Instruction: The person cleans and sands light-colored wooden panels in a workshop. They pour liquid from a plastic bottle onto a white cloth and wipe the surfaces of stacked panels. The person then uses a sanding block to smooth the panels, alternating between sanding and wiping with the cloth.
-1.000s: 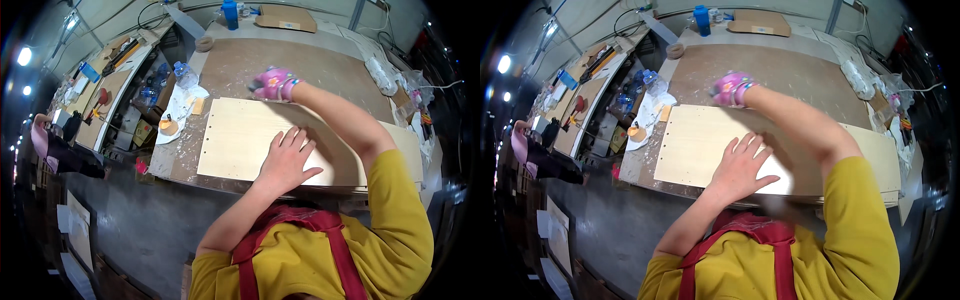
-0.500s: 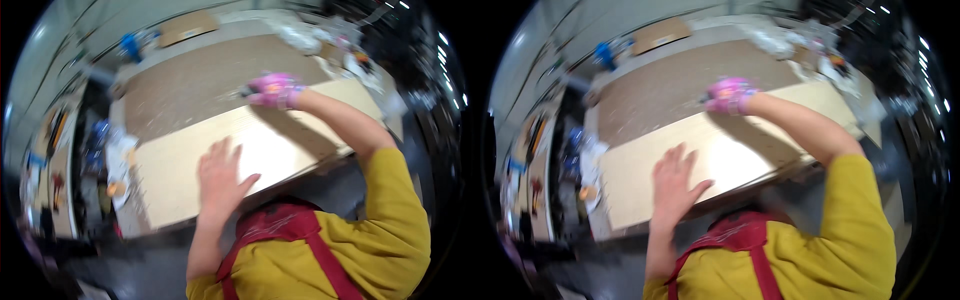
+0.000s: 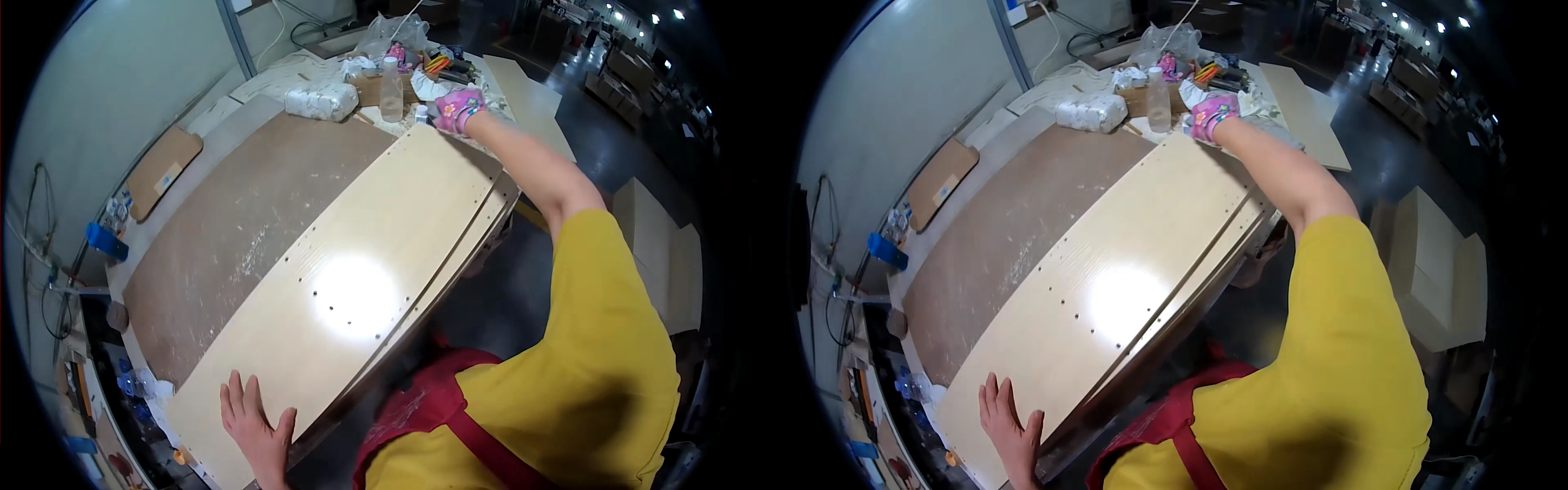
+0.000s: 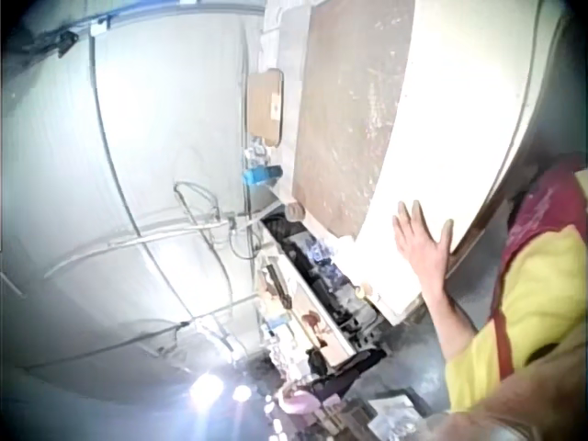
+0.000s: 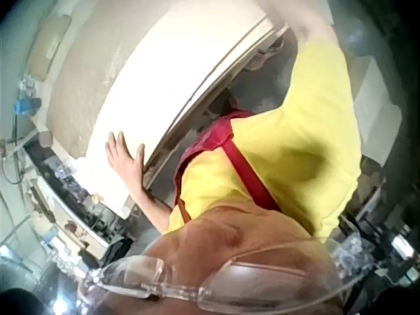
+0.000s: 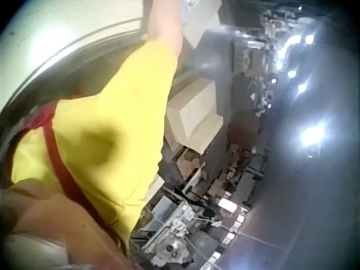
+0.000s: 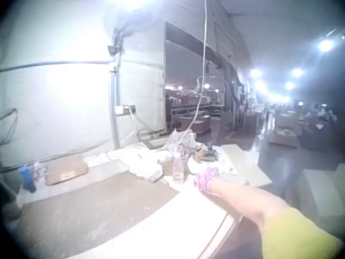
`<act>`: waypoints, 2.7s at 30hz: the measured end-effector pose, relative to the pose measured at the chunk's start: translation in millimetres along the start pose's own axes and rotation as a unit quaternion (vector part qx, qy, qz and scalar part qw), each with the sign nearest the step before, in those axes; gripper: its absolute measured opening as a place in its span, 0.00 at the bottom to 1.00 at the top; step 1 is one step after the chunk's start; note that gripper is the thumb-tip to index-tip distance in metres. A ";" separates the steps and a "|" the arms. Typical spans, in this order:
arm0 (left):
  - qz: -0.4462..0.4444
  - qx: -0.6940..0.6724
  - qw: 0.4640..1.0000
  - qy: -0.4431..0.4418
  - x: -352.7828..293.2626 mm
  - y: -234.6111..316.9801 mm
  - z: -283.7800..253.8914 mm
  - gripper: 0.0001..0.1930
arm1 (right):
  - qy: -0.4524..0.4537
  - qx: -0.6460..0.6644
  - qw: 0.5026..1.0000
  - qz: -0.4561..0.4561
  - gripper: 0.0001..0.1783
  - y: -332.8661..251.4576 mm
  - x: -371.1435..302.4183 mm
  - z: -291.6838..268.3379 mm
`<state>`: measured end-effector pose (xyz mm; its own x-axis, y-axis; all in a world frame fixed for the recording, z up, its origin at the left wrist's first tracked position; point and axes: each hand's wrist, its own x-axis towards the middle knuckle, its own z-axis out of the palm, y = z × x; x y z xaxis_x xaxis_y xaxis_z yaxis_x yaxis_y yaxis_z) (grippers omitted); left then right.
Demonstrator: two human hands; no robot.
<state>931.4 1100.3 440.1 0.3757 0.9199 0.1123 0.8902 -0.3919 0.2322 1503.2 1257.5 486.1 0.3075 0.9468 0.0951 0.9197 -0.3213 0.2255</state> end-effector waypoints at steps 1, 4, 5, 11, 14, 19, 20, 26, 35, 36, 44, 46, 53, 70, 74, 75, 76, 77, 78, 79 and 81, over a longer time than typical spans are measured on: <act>0.004 0.000 1.000 0.000 1.3 -1.0 0.6 0.35 | -0.007 -0.028 0.998 0.051 0.23 18.6 9.5 1.3; 0.017 0.054 0.998 -0.027 -2.7 4.5 -9.8 0.30 | 0.102 0.175 0.964 -0.170 0.25 -40.4 -14.0 -5.1; 0.031 0.076 0.996 -0.041 -1.1 6.5 -13.0 0.28 | 0.097 0.174 0.960 -0.197 0.27 -57.6 -26.9 6.4; 0.016 -0.120 0.984 -0.134 13.6 -36.4 -15.7 0.30 | -0.050 0.140 0.987 -0.055 0.35 103.4 14.8 80.3; 0.029 -0.182 0.982 -0.045 37.9 -138.9 51.8 0.27 | 0.083 0.434 0.896 0.045 0.40 92.1 -14.4 81.9; -0.060 -0.089 0.984 -0.143 145.4 26.3 19.2 0.21 | 0.160 0.753 0.628 0.115 0.38 72.4 -87.8 66.9; -0.041 -0.109 0.986 -0.121 155.1 15.9 24.6 0.21 | 0.176 0.773 0.596 0.126 0.37 70.8 -97.8 61.3; -0.041 -0.100 0.988 -0.111 179.4 -4.3 34.3 0.24 | 0.281 0.805 0.503 0.142 0.40 55.2 -133.7 60.6; -0.057 -0.075 0.996 -0.011 180.6 -35.2 -80.5 0.19 | 0.383 0.875 0.261 0.139 0.25 41.7 -135.7 29.5; -0.025 -0.028 0.998 0.050 153.8 -23.7 -106.7 0.16 | 0.344 0.909 0.179 0.155 0.25 38.2 -129.5 20.7; 0.227 0.064 0.971 -0.032 75.3 51.6 -137.8 0.16 | 0.452 0.867 0.135 0.162 0.29 85.8 -132.3 36.4; 0.264 0.047 0.960 -0.075 65.5 61.8 -125.9 0.16 | 0.375 0.897 0.102 0.210 0.25 101.2 -134.3 34.5; 0.329 0.041 0.938 -0.099 29.9 98.1 -95.4 0.19 | 0.144 0.972 0.084 0.164 0.27 72.6 -137.3 20.1; 0.229 0.001 0.965 -0.126 58.7 106.6 3.2 0.37 | 0.169 0.708 0.658 0.193 0.34 130.6 -160.4 106.1; 0.227 -0.027 0.973 -0.022 136.2 138.8 33.8 0.40 | 0.032 0.558 0.824 0.098 0.37 121.8 -184.2 35.5; 0.240 -0.018 0.971 -0.009 156.7 145.8 45.9 0.40 | -0.002 0.509 0.859 0.057 0.38 117.6 -190.4 20.4; 0.229 0.011 0.973 0.002 174.4 153.9 61.2 0.39 | -0.043 0.450 0.891 0.041 0.39 112.4 -198.4 2.4; 0.223 0.037 0.974 0.012 187.0 160.4 71.7 0.38 | -0.081 0.386 0.919 0.029 0.39 107.4 -207.1 -8.1; 0.214 0.029 0.976 -0.020 193.6 162.2 74.1 0.38 | -0.029 0.373 0.926 -0.049 0.39 104.5 -215.1 -0.1; 0.203 0.021 0.978 -0.053 199.4 163.1 76.4 0.37 | -0.025 0.328 0.942 -0.075 0.38 93.9 -219.2 1.0; 0.209 0.013 0.975 -0.079 210.4 170.3 79.6 0.36 | 0.029 0.194 0.978 -0.072 0.34 73.3 -199.6 21.0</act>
<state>1182.6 1228.2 426.4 0.7398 0.6715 0.0422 0.6565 -0.7342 0.1734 1514.4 1045.3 463.4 0.1636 0.9756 0.1464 0.9793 -0.1427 -0.1435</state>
